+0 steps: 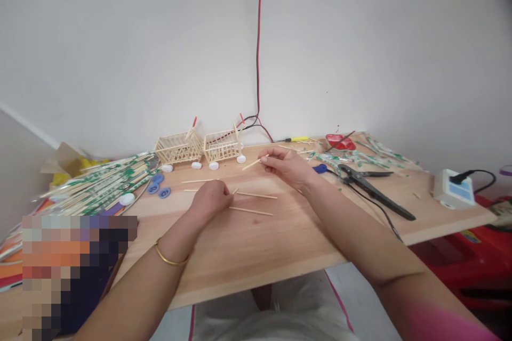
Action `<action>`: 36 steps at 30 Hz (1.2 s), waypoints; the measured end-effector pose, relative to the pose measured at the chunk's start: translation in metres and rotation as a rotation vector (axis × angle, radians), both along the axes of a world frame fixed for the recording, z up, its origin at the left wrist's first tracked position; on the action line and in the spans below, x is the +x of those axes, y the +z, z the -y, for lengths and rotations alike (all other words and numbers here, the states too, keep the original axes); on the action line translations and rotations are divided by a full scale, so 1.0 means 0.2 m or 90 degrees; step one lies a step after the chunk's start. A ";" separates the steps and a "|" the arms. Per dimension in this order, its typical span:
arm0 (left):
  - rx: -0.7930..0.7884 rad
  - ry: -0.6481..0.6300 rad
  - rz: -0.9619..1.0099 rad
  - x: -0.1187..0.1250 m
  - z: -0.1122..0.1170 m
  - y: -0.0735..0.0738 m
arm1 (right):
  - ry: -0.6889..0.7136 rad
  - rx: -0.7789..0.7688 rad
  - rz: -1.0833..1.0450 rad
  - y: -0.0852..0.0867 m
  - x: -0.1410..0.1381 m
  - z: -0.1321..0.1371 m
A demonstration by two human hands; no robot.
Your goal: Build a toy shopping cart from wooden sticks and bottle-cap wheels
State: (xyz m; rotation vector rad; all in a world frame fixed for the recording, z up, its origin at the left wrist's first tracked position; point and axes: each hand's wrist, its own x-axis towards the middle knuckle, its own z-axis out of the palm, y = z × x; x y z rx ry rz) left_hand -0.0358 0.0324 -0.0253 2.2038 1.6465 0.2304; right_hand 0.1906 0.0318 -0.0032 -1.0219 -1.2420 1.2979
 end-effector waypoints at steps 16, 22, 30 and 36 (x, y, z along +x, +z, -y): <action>-0.089 -0.041 0.501 0.07 0.09 0.07 | 0.120 -0.004 0.042 -0.05 -0.19 0.10; -0.074 -0.018 0.511 0.06 0.06 0.04 | 0.043 0.137 0.210 -0.06 -0.13 0.07; 0.014 0.001 0.432 0.05 0.04 0.00 | -0.009 0.260 0.523 -0.14 -0.07 0.00; 0.018 -0.012 0.407 0.04 0.04 0.00 | -0.015 0.247 0.553 -0.16 -0.07 -0.01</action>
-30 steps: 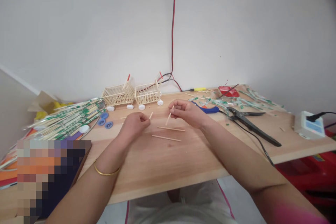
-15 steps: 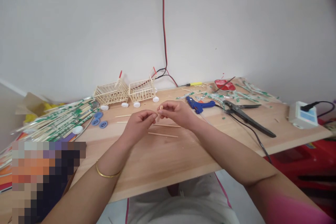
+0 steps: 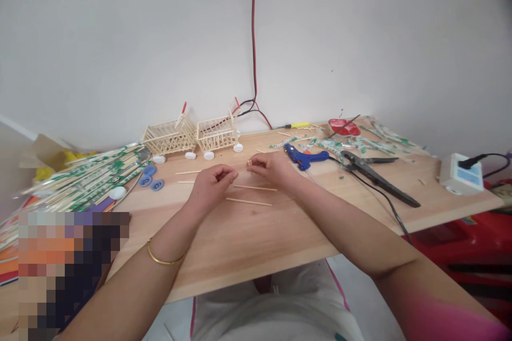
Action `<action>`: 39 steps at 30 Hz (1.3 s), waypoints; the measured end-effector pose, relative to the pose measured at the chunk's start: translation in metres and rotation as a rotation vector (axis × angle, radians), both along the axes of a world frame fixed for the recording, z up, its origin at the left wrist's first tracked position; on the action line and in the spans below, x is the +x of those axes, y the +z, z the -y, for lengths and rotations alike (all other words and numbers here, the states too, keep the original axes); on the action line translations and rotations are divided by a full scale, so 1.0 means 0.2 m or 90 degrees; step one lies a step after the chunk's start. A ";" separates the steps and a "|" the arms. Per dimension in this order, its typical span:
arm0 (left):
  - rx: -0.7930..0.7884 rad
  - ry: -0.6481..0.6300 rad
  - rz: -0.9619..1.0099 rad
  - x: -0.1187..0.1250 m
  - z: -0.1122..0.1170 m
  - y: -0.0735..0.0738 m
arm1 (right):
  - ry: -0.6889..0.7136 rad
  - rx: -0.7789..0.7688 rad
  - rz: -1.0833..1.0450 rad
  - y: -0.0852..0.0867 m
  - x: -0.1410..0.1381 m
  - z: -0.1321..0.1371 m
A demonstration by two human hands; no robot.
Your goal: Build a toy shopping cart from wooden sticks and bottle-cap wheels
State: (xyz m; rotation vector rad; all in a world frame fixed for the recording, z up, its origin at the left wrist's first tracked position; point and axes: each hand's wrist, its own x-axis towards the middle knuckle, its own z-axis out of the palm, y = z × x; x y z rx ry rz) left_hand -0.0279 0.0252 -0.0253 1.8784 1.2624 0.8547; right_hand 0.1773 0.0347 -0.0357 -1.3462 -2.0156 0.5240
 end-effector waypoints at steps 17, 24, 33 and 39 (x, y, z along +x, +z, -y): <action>-0.139 -0.059 0.066 0.02 0.04 0.03 | 0.066 -0.250 -0.419 0.03 -0.12 0.08; -0.184 -0.017 -0.190 -0.14 -0.03 0.12 | 0.027 -0.177 -0.135 0.00 -0.03 0.06; -0.099 0.034 -0.481 -0.21 -0.10 0.07 | 0.073 -0.176 0.098 0.00 0.04 0.07; -0.083 0.097 -0.506 -0.18 -0.07 0.13 | 0.107 -0.188 0.109 0.03 0.05 0.08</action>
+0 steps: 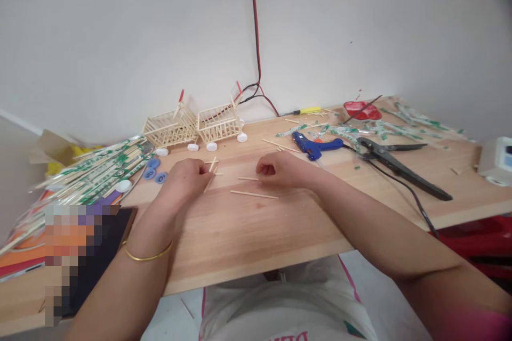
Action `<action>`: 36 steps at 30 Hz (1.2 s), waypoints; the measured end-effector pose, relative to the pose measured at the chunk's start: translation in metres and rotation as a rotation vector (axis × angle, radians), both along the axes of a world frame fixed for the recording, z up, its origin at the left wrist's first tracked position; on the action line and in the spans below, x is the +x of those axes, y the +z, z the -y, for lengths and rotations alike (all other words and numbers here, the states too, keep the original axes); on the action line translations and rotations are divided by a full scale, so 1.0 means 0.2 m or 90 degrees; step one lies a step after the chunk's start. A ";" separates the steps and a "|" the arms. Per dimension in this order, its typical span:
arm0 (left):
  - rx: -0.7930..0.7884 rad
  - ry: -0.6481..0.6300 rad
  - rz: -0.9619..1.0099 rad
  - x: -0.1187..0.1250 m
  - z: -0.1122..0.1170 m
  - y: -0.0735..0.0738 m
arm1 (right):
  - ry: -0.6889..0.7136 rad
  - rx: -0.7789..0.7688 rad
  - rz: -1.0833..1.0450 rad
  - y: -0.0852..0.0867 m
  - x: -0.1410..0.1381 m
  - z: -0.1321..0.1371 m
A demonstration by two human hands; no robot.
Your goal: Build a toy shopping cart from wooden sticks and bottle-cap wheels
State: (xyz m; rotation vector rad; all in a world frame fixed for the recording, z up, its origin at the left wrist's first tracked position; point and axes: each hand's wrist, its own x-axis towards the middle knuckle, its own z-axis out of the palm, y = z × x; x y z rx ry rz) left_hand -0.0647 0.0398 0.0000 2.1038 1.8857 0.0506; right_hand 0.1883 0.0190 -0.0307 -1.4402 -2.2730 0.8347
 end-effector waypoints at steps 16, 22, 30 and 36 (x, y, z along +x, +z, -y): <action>-0.032 -0.075 0.135 0.15 0.07 -0.09 | -0.009 0.014 0.027 0.02 0.00 0.01; 0.001 -0.096 0.080 0.15 0.06 -0.11 | -0.005 0.032 0.038 0.01 -0.01 0.01; -0.017 -0.098 0.079 0.16 0.07 -0.09 | 0.009 0.043 0.039 -0.01 -0.01 0.01; -0.015 -0.101 0.090 0.19 0.08 -0.09 | 0.013 0.058 0.046 -0.05 -0.01 -0.01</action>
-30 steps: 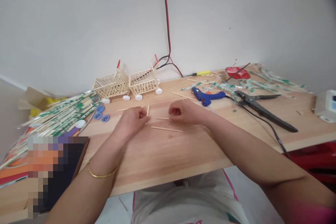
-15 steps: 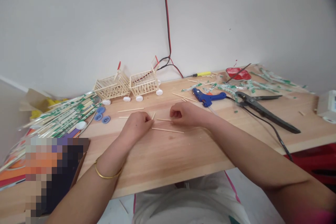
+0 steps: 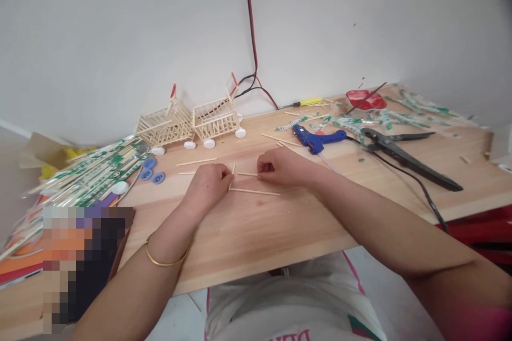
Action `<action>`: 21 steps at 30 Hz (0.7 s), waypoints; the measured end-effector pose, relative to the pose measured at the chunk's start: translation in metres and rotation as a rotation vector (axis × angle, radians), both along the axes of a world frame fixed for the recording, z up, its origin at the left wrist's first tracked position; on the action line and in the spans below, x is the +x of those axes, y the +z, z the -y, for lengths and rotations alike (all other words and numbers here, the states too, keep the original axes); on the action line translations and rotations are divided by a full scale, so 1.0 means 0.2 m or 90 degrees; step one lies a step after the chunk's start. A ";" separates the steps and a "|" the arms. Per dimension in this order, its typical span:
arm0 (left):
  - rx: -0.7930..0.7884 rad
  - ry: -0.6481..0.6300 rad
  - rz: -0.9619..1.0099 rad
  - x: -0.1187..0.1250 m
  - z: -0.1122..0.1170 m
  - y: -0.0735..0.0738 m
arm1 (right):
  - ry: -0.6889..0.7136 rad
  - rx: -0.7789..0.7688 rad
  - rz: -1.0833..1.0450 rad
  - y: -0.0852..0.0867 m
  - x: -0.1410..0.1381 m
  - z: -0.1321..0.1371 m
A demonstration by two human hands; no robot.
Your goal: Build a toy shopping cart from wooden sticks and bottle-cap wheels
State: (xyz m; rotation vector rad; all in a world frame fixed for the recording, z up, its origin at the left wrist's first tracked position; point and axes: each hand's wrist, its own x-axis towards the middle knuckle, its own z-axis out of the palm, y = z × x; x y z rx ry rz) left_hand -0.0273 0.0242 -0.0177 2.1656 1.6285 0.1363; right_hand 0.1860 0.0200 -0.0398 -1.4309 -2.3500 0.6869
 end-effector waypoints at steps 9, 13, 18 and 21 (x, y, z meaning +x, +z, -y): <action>0.012 -0.023 -0.007 0.03 0.00 0.01 | -0.022 0.010 0.020 -0.01 -0.01 -0.01; 0.017 -0.028 -0.009 0.03 0.00 0.01 | -0.035 -0.006 0.021 -0.01 -0.01 -0.01; 0.019 -0.022 -0.002 0.03 0.00 0.01 | -0.043 -0.003 0.020 0.00 -0.01 -0.01; 0.019 -0.025 -0.003 0.03 0.00 0.00 | -0.046 -0.002 0.019 0.00 -0.02 -0.01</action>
